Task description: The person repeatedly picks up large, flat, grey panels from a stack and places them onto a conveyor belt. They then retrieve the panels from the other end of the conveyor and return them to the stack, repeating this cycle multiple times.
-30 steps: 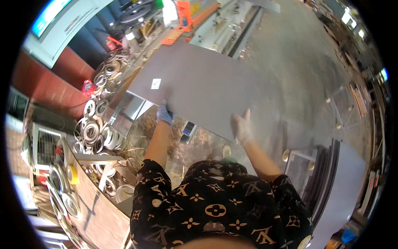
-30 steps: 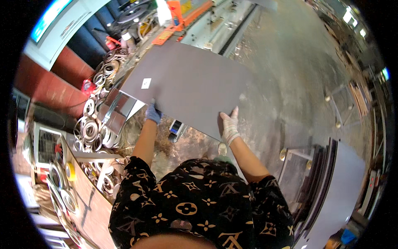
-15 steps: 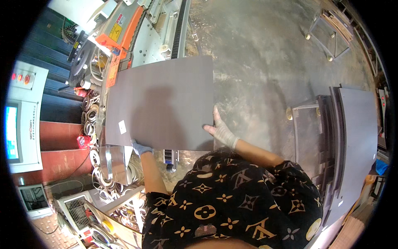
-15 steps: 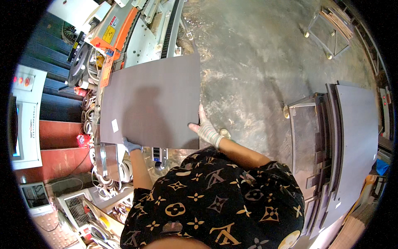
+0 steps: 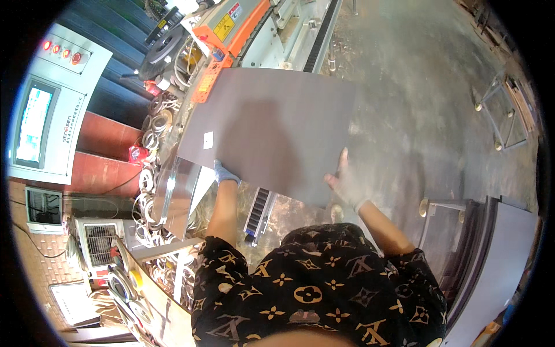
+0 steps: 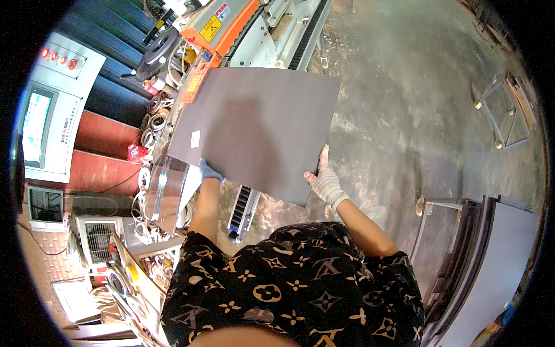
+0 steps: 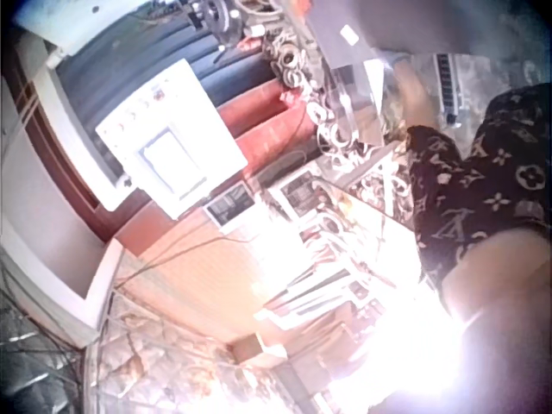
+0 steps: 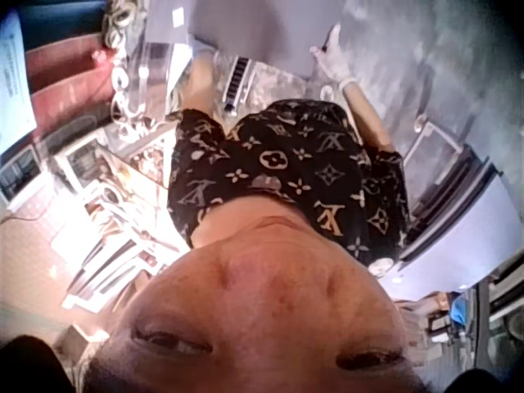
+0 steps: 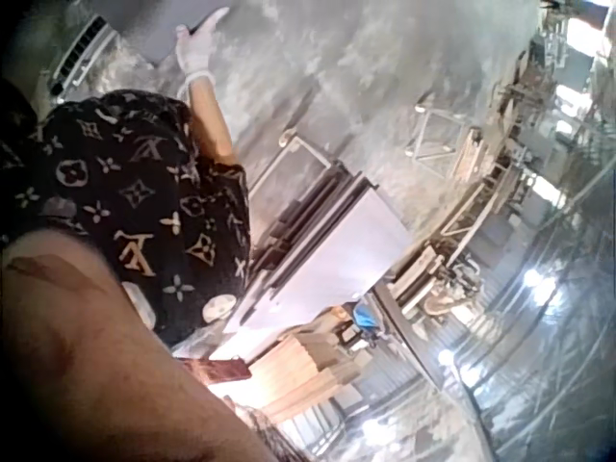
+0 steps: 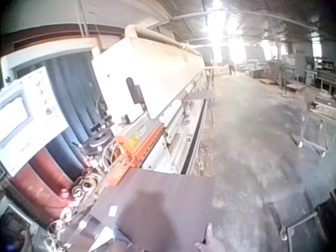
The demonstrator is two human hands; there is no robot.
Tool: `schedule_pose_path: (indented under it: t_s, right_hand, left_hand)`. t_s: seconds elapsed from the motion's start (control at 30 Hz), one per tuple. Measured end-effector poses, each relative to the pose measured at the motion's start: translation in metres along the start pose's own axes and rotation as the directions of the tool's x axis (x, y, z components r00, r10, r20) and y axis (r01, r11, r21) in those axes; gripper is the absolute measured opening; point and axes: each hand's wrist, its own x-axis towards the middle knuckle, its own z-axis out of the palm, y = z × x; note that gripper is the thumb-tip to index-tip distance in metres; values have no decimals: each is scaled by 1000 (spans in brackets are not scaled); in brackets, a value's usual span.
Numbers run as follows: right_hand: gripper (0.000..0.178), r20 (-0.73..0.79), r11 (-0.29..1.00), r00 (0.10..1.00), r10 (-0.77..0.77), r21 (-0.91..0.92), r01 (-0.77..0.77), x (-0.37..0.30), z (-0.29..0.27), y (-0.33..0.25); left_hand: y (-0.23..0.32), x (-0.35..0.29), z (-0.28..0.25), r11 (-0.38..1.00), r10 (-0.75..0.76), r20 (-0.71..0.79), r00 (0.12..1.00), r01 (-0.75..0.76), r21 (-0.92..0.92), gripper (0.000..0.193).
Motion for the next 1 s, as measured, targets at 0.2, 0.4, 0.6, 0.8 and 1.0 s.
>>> schedule_pose_path:
  t_s: [0.2, 0.4, 0.6, 0.8, 1.0]
  right_hand:
    - [88, -189, 986, 972, -142, 63, 157, 92, -22, 19]
    - [61, -605, 860, 776, -181, 286, 423, 148, 19, 71]
    - [35, -311, 491, 930, 195, 852, 182, 69, 12, 14]
    - [23, -190, 527, 979, 69, 841, 126, 0, 21, 43]
    - [22, -265, 447, 907, 327, 889, 99, -139, 22, 156]
  left_hand:
    - [-8, 48, 70, 1000, -6, 151, 989, 8, -13, 49]
    - [-14, 76, 108, 978, -151, 239, 959, 110, 176, 38]
    - [-53, -15, 30, 863, 38, 336, 941, -201, 464, 52]
    - [-62, -125, -42, 226, 62, 691, 720, -685, 693, 48]
    - [-67, -139, -88, 73, 124, 881, 456, -890, 450, 49]
